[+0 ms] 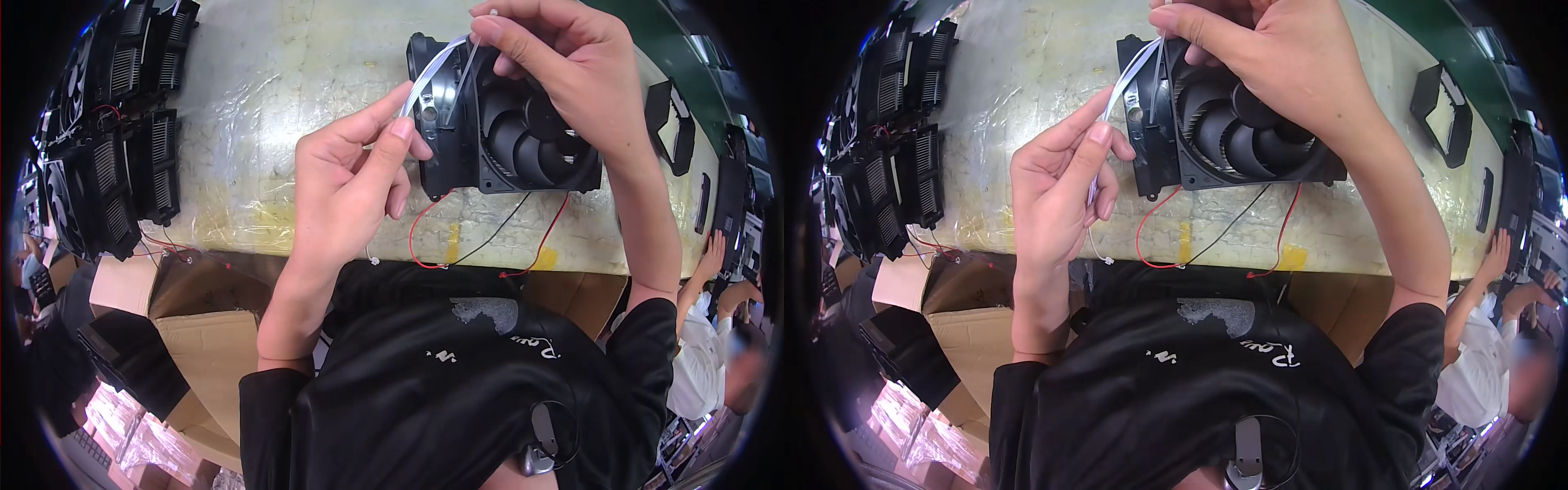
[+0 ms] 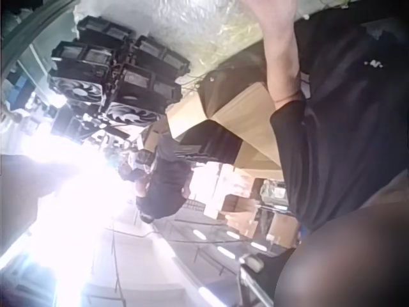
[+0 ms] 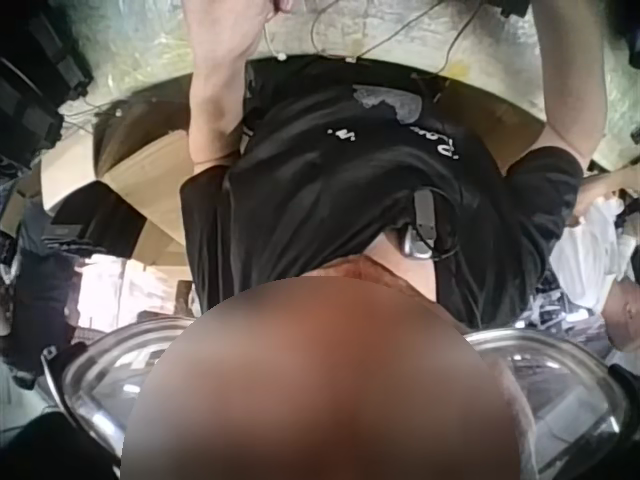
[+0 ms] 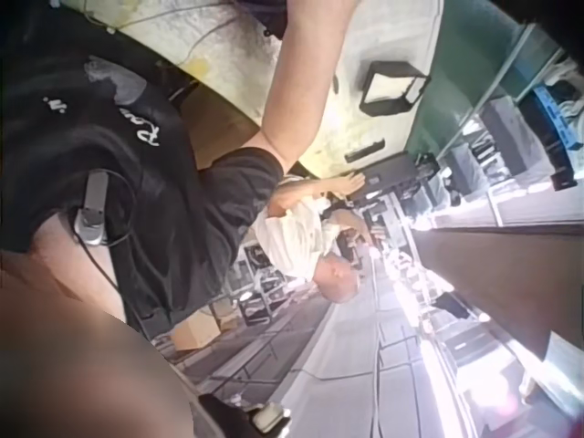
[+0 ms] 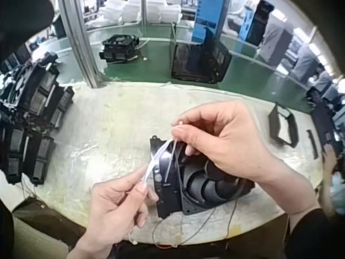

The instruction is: Assembling electronic cooling fans into plastic housings, routing wiring through slots, and trimming excess with pliers.

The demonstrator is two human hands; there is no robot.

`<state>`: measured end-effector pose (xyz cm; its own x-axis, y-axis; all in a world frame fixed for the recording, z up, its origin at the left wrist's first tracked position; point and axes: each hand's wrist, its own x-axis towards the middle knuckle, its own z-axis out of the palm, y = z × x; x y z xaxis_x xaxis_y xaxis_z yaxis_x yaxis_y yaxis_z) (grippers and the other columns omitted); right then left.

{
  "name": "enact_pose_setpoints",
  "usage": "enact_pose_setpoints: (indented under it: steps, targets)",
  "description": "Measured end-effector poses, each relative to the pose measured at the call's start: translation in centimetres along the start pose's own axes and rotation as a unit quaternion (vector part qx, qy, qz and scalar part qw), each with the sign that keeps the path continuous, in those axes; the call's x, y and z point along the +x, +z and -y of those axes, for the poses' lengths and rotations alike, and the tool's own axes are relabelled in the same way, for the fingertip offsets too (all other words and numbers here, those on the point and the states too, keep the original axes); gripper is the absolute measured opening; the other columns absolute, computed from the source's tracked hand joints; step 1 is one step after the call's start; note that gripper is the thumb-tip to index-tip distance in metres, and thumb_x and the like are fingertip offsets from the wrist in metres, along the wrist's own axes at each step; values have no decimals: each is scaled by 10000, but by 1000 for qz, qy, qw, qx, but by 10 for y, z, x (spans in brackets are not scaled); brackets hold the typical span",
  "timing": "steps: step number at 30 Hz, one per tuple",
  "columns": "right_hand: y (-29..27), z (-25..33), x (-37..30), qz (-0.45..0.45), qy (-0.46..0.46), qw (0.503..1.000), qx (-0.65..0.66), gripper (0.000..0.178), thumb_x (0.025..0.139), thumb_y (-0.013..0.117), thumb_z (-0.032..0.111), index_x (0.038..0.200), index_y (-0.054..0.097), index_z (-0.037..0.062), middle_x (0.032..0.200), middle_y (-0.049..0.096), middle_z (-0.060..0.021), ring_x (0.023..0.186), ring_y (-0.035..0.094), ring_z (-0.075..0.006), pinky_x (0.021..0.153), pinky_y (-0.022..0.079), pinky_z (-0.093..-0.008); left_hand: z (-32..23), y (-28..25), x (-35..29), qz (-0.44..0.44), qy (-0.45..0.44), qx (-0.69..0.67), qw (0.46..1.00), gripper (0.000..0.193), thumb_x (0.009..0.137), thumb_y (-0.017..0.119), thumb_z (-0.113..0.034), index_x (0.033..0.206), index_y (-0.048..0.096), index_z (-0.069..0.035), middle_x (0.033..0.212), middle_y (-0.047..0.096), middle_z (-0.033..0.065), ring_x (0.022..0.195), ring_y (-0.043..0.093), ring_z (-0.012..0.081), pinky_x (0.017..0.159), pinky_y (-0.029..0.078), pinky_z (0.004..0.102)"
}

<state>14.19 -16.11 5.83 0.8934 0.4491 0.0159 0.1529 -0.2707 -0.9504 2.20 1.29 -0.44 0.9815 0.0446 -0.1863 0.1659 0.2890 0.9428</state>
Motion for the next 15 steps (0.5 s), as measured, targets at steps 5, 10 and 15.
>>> enact_pose_setpoints:
  steps: [5, 10, 15]
  targets:
    - [1, -37, 21, 93, -170, 968, 157, 116, 893, 677, 35, 957, 701, -58, 766, 685, -45, 620, 605, -54, 551, 467, -175, -3, 0, 3, 15, -9, -12, 1000, 335, 980, 548, -82, 1302, 570, 8, 822, 650, 77, 475, 480, 43, 418, 385, 186]
    - [-2, 3, -3, 44, 35, 998, -19, 113, 898, 674, 47, 947, 704, -50, 828, 694, -63, 697, 630, -79, 603, 488, -202, -14, -3, -1, 19, -34, 40, 998, 336, 979, 541, -84, 1299, 568, 16, 877, 690, 86, 552, 597, 82, 502, 471, 191]
    - [-5, -4, -14, 83, -50, 986, -134, 135, 860, 703, 53, 978, 727, -7, 874, 689, -29, 687, 591, -58, 618, 461, -184, -44, -9, 9, 111, -91, 93, 985, 364, 979, 537, -92, 1313, 531, 54, 911, 706, 124, 649, 668, 126, 613, 535, 229]
